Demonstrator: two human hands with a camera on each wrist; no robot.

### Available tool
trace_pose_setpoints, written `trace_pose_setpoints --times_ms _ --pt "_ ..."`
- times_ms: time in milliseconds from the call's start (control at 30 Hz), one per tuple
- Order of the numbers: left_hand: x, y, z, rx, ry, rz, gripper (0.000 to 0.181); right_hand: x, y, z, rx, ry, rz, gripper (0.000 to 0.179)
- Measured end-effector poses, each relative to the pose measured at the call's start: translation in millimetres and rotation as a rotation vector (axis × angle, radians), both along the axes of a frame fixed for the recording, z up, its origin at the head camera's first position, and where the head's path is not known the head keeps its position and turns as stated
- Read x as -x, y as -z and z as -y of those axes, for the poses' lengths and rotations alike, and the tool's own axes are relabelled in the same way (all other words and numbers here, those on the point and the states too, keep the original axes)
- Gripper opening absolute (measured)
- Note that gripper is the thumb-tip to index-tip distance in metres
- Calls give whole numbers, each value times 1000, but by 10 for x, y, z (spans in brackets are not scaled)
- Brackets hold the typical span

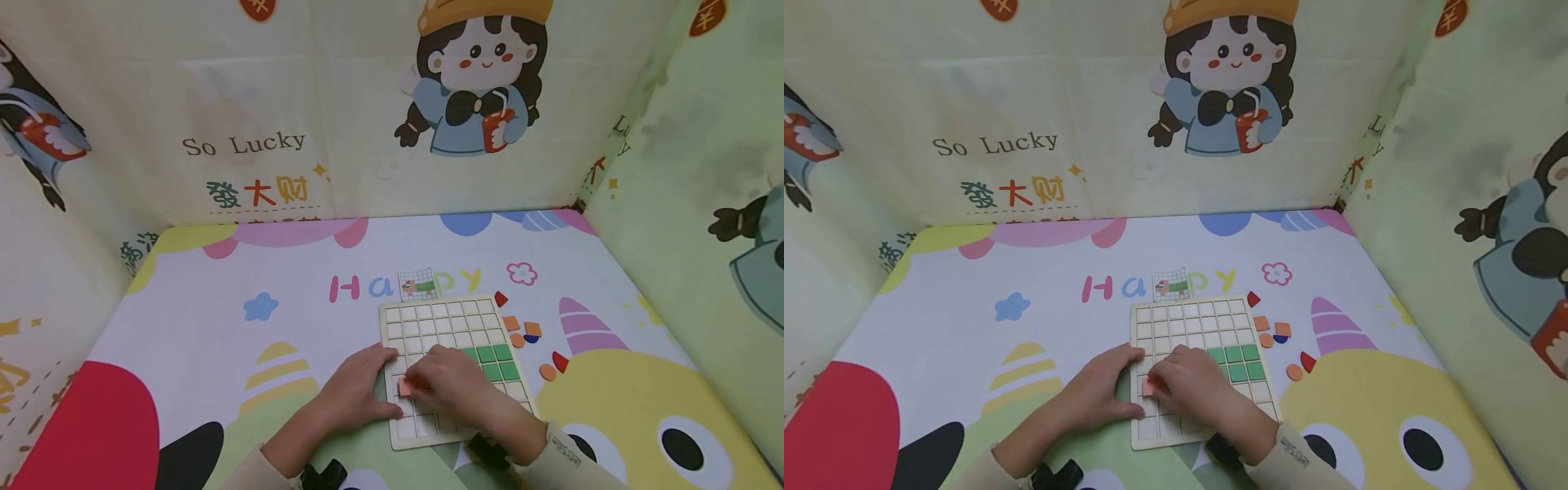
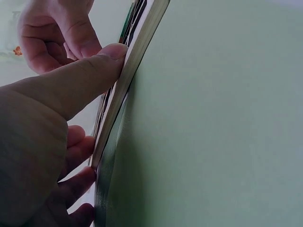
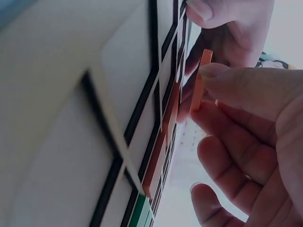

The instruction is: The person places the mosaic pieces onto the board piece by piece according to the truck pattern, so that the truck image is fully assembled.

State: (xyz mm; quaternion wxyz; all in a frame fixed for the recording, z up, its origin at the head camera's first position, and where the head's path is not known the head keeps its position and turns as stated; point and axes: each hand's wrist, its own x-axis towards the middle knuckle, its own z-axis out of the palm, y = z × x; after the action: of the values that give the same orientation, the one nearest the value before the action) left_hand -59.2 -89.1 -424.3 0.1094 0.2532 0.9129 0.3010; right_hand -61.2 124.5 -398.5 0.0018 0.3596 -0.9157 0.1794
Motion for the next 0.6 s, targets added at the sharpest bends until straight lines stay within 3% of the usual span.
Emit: trace_pose_setpoints --times_ms 600 --pt "6 16 2 -7 7 -26 80 6 64 99 -18 -9 11 7"
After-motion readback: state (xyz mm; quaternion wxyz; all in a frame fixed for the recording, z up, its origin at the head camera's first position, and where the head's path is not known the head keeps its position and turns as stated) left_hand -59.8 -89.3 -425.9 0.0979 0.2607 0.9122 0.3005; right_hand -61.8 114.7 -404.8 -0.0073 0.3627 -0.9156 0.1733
